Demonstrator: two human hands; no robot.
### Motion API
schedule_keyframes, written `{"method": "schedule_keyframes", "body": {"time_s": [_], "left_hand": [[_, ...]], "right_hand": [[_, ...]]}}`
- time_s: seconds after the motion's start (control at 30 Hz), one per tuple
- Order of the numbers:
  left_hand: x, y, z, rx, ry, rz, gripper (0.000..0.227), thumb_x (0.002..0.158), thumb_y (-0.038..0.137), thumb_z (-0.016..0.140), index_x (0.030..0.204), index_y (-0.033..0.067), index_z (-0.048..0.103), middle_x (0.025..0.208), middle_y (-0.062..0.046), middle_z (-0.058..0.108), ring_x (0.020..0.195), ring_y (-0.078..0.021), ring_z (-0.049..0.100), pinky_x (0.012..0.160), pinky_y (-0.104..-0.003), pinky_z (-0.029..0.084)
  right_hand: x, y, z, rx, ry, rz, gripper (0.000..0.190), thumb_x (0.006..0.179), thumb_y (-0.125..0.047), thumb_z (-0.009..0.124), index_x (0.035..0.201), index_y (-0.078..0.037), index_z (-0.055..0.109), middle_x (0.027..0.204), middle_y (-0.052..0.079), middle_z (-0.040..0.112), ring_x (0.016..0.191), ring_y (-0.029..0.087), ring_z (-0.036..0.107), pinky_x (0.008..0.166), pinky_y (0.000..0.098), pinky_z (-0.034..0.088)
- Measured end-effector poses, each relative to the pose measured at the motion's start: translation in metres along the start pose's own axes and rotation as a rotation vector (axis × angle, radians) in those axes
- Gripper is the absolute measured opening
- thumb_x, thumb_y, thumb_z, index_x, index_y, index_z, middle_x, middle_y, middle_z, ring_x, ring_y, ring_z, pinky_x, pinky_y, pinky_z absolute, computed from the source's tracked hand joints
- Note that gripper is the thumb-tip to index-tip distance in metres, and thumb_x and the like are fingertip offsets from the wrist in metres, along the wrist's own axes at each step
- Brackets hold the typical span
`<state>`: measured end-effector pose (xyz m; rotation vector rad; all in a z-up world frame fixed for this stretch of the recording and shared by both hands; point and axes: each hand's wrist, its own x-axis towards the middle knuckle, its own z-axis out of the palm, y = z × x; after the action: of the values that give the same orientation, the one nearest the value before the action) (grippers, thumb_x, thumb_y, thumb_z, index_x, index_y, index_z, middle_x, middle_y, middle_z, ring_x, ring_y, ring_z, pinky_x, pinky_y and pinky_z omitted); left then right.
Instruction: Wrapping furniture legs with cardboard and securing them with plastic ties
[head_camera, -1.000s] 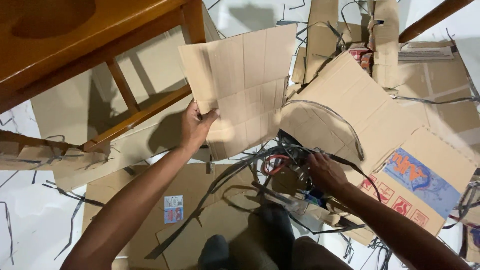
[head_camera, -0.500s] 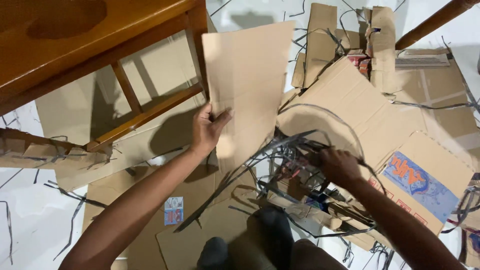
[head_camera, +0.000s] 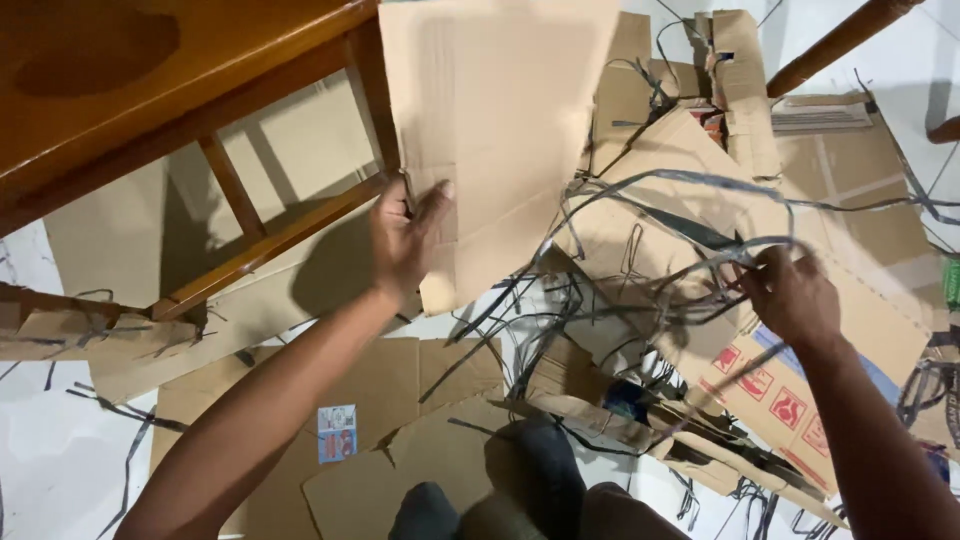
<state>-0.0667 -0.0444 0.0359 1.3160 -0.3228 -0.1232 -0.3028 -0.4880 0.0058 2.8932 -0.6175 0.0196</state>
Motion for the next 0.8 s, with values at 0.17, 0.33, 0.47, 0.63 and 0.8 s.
{"method": "schedule_keyframes", "body": {"time_s": [0.17, 0.33, 0.47, 0.63, 0.8], "left_hand": [[0.002, 0.007, 0.0, -0.013, 0.044, -0.004, 0.021, 0.095, 0.029, 0.073, 0.102, 0.0108, 0.066, 0.09, 0.003, 0.068, 0.083, -0.0065, 0.059, 0.073, -0.023, 0.051], [0.0, -0.01, -0.005, 0.041, 0.054, 0.035, 0.023, 0.097, 0.025, 0.071, 0.112, 0.0084, 0.067, 0.105, -0.002, 0.072, 0.097, -0.0099, 0.065, 0.088, -0.027, 0.056], [-0.001, -0.004, -0.002, 0.117, 0.1, 0.013, 0.009, 0.096, 0.015, 0.076, 0.096, 0.0102, 0.069, 0.084, 0.0, 0.069, 0.082, -0.006, 0.058, 0.076, -0.028, 0.053], [-0.001, -0.011, -0.005, 0.129, 0.124, 0.01, 0.01, 0.095, 0.016, 0.077, 0.098, 0.0082, 0.07, 0.085, -0.004, 0.072, 0.083, -0.0064, 0.059, 0.078, -0.031, 0.055], [0.0, -0.007, -0.005, 0.122, 0.132, 0.011, 0.011, 0.096, 0.016, 0.076, 0.099, 0.0069, 0.07, 0.086, -0.006, 0.074, 0.083, -0.0078, 0.059, 0.078, -0.033, 0.056]], "right_hand": [[0.013, 0.028, 0.027, 0.294, -0.269, 0.007, 0.033, 0.101, -0.039, 0.067, 0.125, -0.016, 0.069, 0.079, 0.005, 0.08, 0.067, 0.024, 0.074, 0.069, 0.0382, 0.051], [0.031, -0.04, -0.047, 0.361, -0.571, 0.284, 0.037, 0.1, -0.031, 0.067, 0.125, -0.006, 0.057, 0.099, 0.018, 0.081, 0.09, 0.039, 0.073, 0.077, 0.0483, 0.052], [0.03, -0.026, 0.05, 0.563, -0.457, 0.266, 0.065, 0.089, -0.052, 0.069, 0.132, -0.004, 0.062, 0.116, 0.028, 0.073, 0.114, 0.056, 0.064, 0.099, 0.0651, 0.048], [0.022, -0.07, 0.093, 0.74, -0.353, 0.478, 0.056, 0.085, -0.043, 0.075, 0.129, -0.012, 0.06, 0.107, 0.013, 0.074, 0.1, 0.036, 0.071, 0.091, 0.0521, 0.052], [0.034, -0.1, 0.074, 0.796, -0.273, 0.458, 0.048, 0.087, -0.052, 0.071, 0.117, -0.016, 0.068, 0.111, 0.011, 0.074, 0.109, 0.038, 0.069, 0.093, 0.0541, 0.053]]}}
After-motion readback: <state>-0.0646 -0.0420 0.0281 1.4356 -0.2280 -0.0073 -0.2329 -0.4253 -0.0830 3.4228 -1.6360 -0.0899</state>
